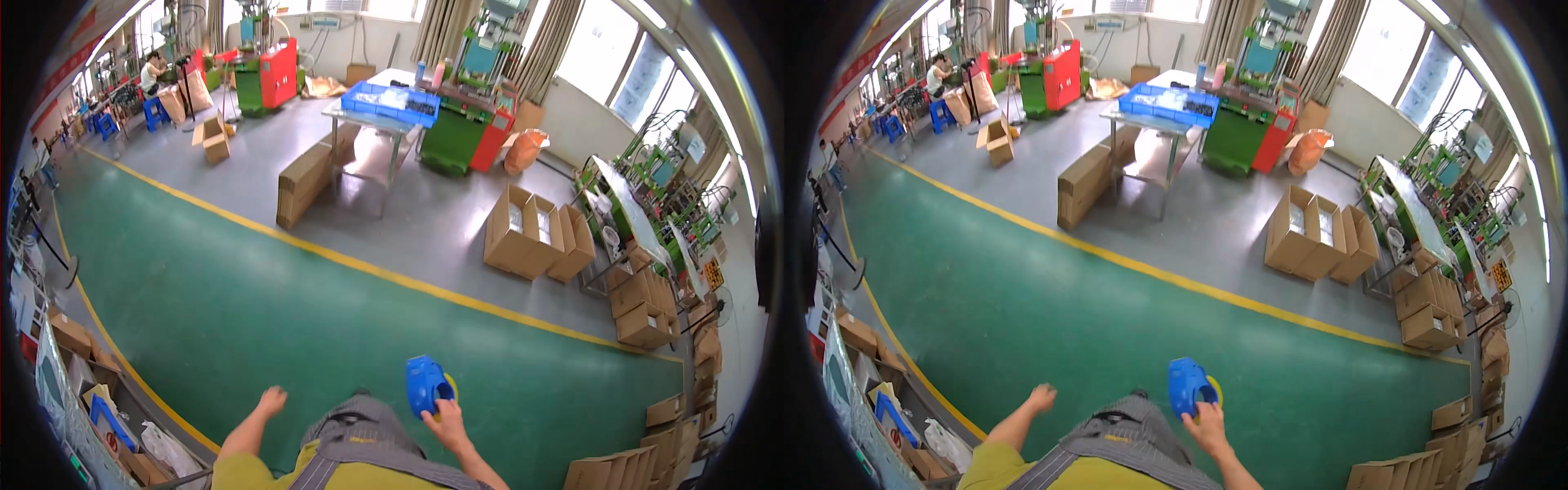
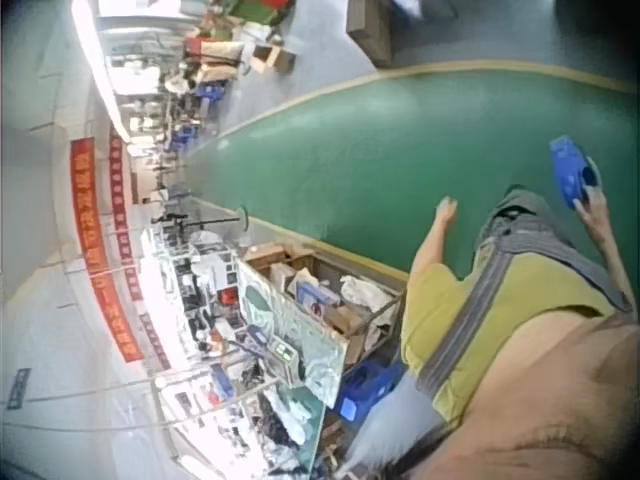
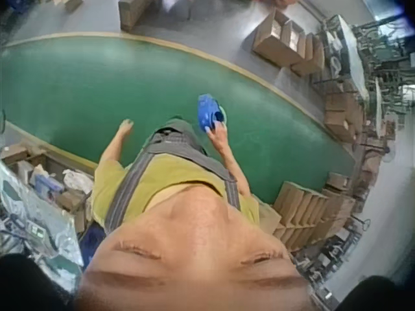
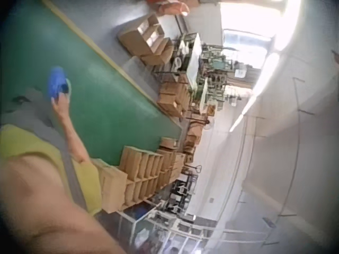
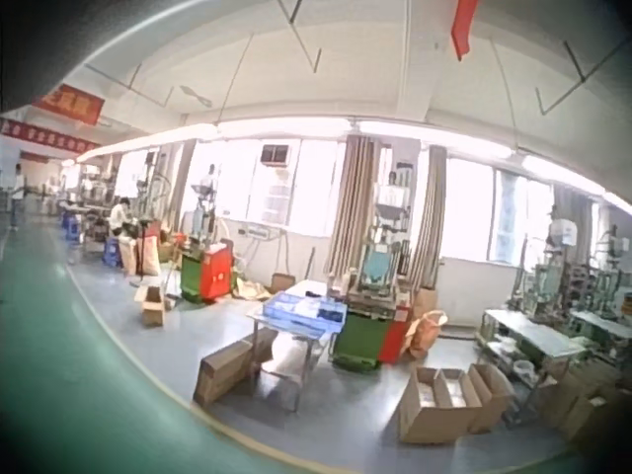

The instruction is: Assembling and taping a cardboard box in a factory environment.

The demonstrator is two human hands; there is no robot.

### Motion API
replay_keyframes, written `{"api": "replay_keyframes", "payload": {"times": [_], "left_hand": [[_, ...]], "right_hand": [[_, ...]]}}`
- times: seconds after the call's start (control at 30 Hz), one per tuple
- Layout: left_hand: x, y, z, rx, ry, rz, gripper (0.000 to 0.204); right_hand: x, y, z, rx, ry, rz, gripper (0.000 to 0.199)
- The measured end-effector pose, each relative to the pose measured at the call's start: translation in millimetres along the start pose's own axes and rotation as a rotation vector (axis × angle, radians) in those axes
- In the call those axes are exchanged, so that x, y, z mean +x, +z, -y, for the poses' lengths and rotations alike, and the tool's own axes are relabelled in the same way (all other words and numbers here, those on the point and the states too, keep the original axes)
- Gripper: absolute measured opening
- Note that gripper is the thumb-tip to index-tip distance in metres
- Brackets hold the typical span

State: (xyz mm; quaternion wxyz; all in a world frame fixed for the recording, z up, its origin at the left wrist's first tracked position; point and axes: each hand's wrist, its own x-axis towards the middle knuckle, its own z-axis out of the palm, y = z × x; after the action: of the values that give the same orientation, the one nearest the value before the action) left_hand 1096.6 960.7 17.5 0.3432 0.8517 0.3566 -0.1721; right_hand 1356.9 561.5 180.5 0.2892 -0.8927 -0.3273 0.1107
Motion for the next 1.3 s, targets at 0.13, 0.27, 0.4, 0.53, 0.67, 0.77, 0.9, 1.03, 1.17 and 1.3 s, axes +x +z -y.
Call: {"api": "replay_keyframes", "payload": {"times": [0.13, 0.27, 0.4, 0.53, 0.67, 0.77, 0.9, 1.03, 1.17, 1.3], "left_hand": [[145, -103, -216, -0.247, 0.301, -0.143, 0.035], [256, -169, -353, -0.299, 0.406, -0.142, 0.033], [350, -171, -398, -0.797, 0.165, -0.009, 0.033], [400, -151, -391, -1.167, -0.268, 0.007, 0.031], [402, -171, -374, -1.116, -0.420, -0.195, 0.032], [407, -190, -354, -1.393, -0.656, -0.371, 0.032], [465, -212, -314, -1.552, -0.849, -0.443, 0.034], [594, -280, -293, -1.600, -0.829, -0.468, 0.036], [785, -381, -285, -1.560, -0.680, -0.458, 0.032], [957, -477, -293, -1.499, -0.510, -0.462, 0.028]], "right_hand": [[83, -36, -58, -0.095, 0.144, -0.030, 0.042], [165, -45, -141, 0.044, 0.420, -0.051, 0.044], [304, -76, -188, 0.163, 0.484, 0.041, 0.042], [477, -89, -235, -0.048, 0.157, 0.125, 0.042], [680, -110, -214, -0.104, -0.333, 0.007, 0.035], [812, -121, -160, -0.114, -0.468, 0.012, 0.035], [957, -99, -82, -0.114, -0.640, 0.006, 0.035], [1087, -56, -29, -0.216, -0.795, 0.043, 0.037], [1209, 2, -3, -0.193, -0.854, 0.008, 0.036], [1290, 48, 25, -0.172, -0.765, 0.146, 0.038]]}}
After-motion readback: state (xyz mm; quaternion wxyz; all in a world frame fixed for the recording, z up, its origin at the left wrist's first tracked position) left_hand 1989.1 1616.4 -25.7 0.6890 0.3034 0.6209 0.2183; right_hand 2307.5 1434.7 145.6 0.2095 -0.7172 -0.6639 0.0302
